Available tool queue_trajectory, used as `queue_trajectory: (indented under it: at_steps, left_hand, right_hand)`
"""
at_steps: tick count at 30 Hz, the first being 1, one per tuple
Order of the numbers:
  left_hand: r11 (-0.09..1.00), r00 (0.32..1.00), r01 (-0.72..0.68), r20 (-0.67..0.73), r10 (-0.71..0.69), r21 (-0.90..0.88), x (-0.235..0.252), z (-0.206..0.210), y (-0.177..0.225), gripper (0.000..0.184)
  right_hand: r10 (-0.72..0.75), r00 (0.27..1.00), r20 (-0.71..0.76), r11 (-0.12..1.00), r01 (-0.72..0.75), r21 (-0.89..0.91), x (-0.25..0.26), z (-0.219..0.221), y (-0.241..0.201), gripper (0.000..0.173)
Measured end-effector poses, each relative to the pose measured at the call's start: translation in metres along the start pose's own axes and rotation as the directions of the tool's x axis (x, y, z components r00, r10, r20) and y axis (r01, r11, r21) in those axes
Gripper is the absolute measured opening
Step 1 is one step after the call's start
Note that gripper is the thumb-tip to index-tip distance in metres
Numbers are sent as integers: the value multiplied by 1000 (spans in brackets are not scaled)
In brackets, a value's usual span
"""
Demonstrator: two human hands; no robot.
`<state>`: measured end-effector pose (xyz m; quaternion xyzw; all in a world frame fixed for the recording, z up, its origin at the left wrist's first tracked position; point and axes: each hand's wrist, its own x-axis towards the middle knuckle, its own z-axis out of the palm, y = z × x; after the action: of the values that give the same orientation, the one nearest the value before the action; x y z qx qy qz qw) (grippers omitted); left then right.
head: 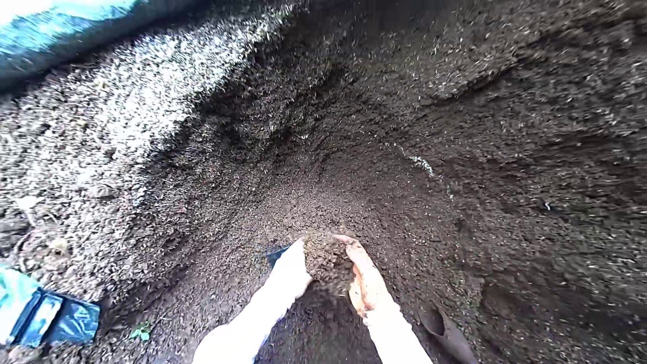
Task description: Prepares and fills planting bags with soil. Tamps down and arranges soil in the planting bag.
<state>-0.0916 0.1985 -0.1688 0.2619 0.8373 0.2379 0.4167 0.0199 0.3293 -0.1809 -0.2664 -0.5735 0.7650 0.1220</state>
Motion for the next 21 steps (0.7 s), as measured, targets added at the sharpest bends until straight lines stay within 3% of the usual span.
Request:
queue_trajectory:
  at_steps: [2, 5, 6, 8, 10, 12, 14, 16, 18, 21]
  left_hand:
    - [998, 997, -17, -75, 13, -57, -3, -8, -4, 81]
    - [994, 993, -62, -104, 52, -87, -3, -20, -10, 80]
    - [993, 992, -78, -107, 69, -84, -2, -22, -13, 79]
    - [992, 991, -105, -95, 99, -63, 4, -22, -21, 78]
    - [993, 992, -114, -57, 113, -24, 12, -18, -30, 73]
    - [994, 995, -98, 16, 97, 43, 17, -16, -34, 70]
    - [990, 995, -88, 53, 82, 112, 16, -16, -33, 69]
    - [989, 996, -85, 50, 79, 118, 12, -22, -31, 65]
    - [992, 997, -77, 39, 73, 97, 10, -25, -36, 64]
    - [993, 996, -92, -12, 93, 69, 8, -23, -54, 67]
  right_hand:
    - [-52, 995, 85, 985, 65, -157, -1, 9, -8, 39]
    - [-1, 977, 211, 894, 96, -437, -1, 20, -25, 36]
    - [15, 975, 222, 862, 100, -497, 1, 22, -30, 37]
    - [63, 992, 109, 859, 2, -511, 3, 20, -34, 41]
    - [96, 988, -118, 915, -134, -380, 4, 4, -19, 49]
    - [259, 914, -313, 929, -325, -180, -8, -20, 17, 51]
    - [596, 750, -287, 796, -597, 94, -27, -40, 68, 60]
    - [780, 617, -106, 607, -704, 368, -43, -49, 133, 84]
    - [798, 593, -105, 520, -591, 617, -42, -41, 176, 93]
    - [767, 612, -194, 464, -319, 827, -19, -17, 190, 98]
